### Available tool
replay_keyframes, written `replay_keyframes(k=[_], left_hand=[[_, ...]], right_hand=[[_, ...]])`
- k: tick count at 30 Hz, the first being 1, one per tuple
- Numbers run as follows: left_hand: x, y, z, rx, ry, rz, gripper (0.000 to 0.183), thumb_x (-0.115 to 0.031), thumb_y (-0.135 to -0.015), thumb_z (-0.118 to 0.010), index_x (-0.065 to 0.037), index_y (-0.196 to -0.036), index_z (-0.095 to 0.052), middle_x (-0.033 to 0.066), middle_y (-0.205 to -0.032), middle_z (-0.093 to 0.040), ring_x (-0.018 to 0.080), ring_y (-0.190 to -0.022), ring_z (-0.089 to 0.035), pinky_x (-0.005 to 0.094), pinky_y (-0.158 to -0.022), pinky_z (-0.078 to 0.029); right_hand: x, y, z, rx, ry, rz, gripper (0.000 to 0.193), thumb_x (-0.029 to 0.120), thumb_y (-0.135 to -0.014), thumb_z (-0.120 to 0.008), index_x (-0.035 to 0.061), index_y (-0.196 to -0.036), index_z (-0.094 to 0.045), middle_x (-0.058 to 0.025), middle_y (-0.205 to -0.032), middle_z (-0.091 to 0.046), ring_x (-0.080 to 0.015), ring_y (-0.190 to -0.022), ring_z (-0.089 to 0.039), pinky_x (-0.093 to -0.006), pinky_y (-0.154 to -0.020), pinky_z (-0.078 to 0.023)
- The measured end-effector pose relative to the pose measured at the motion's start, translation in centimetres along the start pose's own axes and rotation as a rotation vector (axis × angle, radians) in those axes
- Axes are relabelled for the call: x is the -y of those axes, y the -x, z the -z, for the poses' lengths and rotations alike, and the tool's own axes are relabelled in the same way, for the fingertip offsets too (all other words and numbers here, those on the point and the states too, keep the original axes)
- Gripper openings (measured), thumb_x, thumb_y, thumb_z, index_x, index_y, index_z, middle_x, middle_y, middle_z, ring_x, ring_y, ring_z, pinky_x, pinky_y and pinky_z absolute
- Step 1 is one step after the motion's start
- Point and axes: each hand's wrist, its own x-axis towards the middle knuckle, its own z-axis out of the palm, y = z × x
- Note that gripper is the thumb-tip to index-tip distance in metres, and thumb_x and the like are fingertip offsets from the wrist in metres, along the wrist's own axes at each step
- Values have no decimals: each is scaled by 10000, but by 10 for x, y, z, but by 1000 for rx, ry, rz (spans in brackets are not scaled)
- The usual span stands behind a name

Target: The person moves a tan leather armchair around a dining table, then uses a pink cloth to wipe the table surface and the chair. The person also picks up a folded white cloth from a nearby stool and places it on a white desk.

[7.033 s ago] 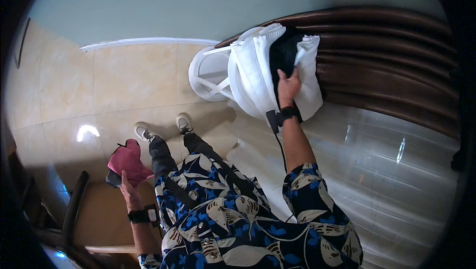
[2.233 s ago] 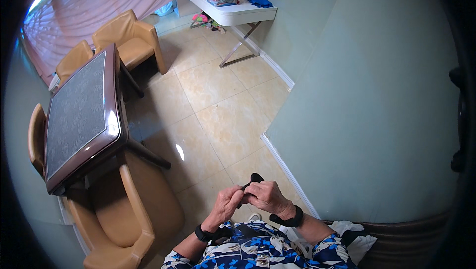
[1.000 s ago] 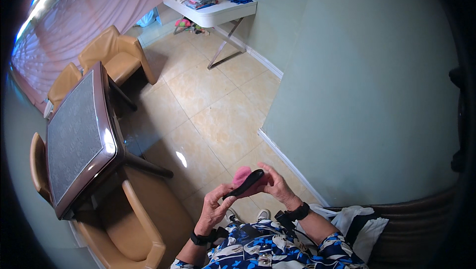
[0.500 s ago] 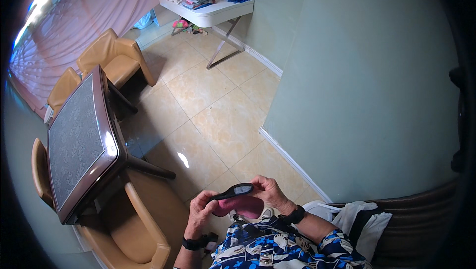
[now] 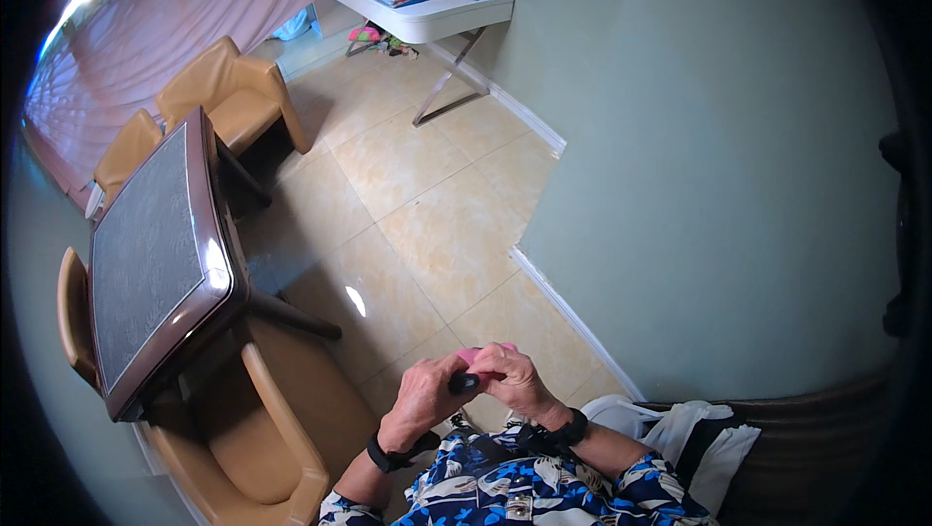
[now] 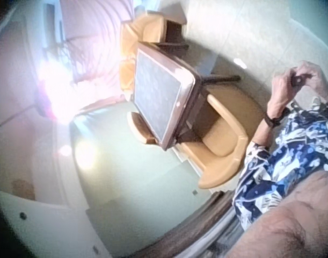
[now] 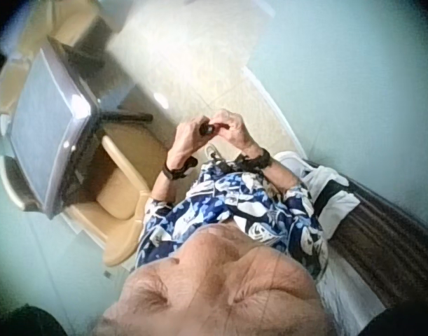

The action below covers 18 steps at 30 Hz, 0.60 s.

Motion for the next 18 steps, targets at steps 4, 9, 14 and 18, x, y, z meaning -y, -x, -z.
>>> replay_keyframes(k=[4, 9, 14, 18], left_hand=[[1, 4, -7, -75, 58, 46, 181, -200, -750, -711, -77, -858, -633, 139, -762, -633, 307, -643, -618, 354, -550, -491], [-5, 1, 6, -33, 174, 7, 123, -140, -778, -690, -51, -841, -633, 148, -690, -626, 267, -557, -617, 312, -509, -489], [7, 7, 26, -86, 251, -35, 103, -71, -777, -666, -26, -864, -634, 151, -717, -638, 252, -623, -650, 303, -567, -517], [13, 14, 45, -222, 283, 14, 105, -5, -753, -635, -2, -857, -615, 175, -712, -621, 266, -636, -647, 298, -584, -500]], right_hand=[[5, 5, 3, -30, -150, -201, 272, 29, -764, -688, 57, -1022, -608, -50, -940, -606, -130, -780, -590, -260, -686, -476], [-25, 21, 1, 163, -52, -373, 283, 93, -777, -709, 58, -1039, -606, -57, -904, -639, -113, -804, -602, -267, -710, -492], [-63, 39, -22, 175, 41, -322, 234, 111, -774, -710, 56, -984, -621, -75, -821, -648, -166, -731, -624, -285, -665, -501], [-113, 68, -15, 114, 174, -347, 197, 149, -788, -695, 60, -956, -640, -121, -803, -650, -203, -741, -640, -312, -657, -498]])
